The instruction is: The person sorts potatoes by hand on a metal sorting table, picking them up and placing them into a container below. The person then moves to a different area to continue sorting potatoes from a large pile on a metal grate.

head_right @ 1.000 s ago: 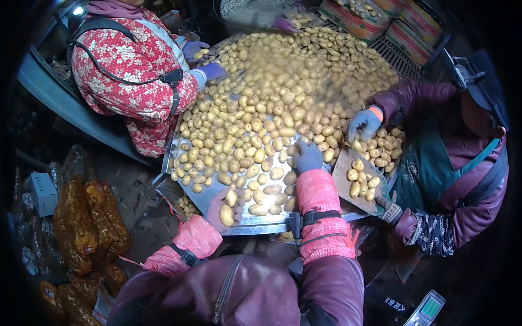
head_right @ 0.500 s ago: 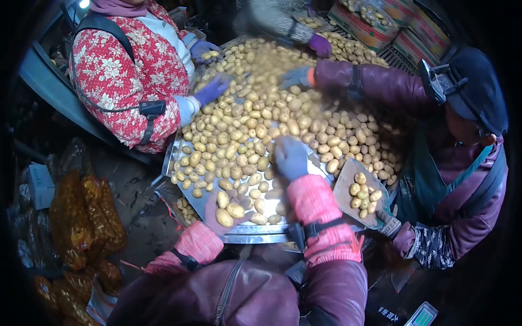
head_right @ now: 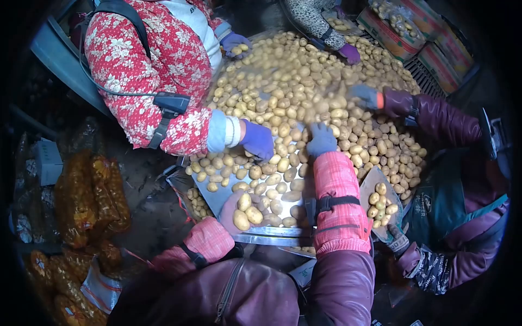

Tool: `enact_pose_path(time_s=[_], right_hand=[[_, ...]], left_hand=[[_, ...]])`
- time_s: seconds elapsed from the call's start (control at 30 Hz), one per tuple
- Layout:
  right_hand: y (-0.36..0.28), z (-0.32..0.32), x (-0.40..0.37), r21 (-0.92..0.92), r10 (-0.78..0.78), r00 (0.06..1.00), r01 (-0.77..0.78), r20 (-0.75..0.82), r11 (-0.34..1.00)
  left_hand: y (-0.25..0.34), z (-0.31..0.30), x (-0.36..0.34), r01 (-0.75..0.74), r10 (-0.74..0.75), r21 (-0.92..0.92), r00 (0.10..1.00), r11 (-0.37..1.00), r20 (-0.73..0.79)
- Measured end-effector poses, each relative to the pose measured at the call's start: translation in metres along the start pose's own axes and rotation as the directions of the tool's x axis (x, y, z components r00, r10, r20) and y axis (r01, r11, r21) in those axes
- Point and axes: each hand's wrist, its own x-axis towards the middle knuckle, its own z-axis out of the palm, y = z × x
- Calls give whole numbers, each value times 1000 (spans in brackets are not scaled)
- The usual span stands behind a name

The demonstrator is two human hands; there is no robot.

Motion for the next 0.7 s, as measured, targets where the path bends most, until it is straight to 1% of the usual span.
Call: enact_pose_path(time_s=[0.07,0.1,0.13,0.17,0.23,0.27,0.37,0.4,0.43,0.5,0.53,0.57,0.6,0.63,0.67,0.7], right_hand=[[8,9,-9,93,57,998,-59,31,994],[7,7,-15,143,86,995,-92,45,985],[4,6,-23,196,75,996,-66,-38,978],[1,5,-24,189,117,993,-110,-28,976],[-9,0,-32,180,203,979,-200,0,963],[-16,0,-42,227,255,967,-247,-7,942],[-22,-3,-73,356,313,949,-302,26,885],[-19,11,-87,442,253,951,-152,-179,884],[-29,3,-101,482,193,949,-51,-250,875],[-56,-13,-134,531,98,914,138,-393,836],[-70,-15,-153,597,60,941,160,-332,786],[-84,-17,-170,663,11,962,179,-272,727],[-95,-25,-185,673,-185,949,312,-256,670],[-102,-29,-197,686,-376,894,433,-244,585],[-101,-25,-209,668,-406,891,429,-204,608],[-98,-23,-215,650,-432,888,421,-155,632]], left_hand=[[-7,-20,8,0,0,-5,996,1000,93],[-8,-19,8,-24,18,59,995,998,94],[-8,-18,8,-48,36,126,995,991,95],[-8,-16,9,-75,57,194,994,978,97],[-6,-10,5,-76,49,187,988,979,148],[-5,-7,3,-71,40,182,985,981,169],[-5,-6,2,59,-59,15,998,998,-7],[-2,-6,1,99,-93,-89,993,991,73],[0,-4,1,86,-79,-96,994,992,78],[-2,3,2,79,-70,-108,993,991,91],[-4,9,2,62,-49,-145,995,987,90],[-7,0,8,60,-45,-115,991,992,128],[-9,-18,17,51,-37,-85,986,995,161],[-7,-15,19,39,-28,-55,981,998,193],[-7,-12,15,65,-63,0,975,998,215],[-7,-18,16,66,-66,8,979,998,195]])
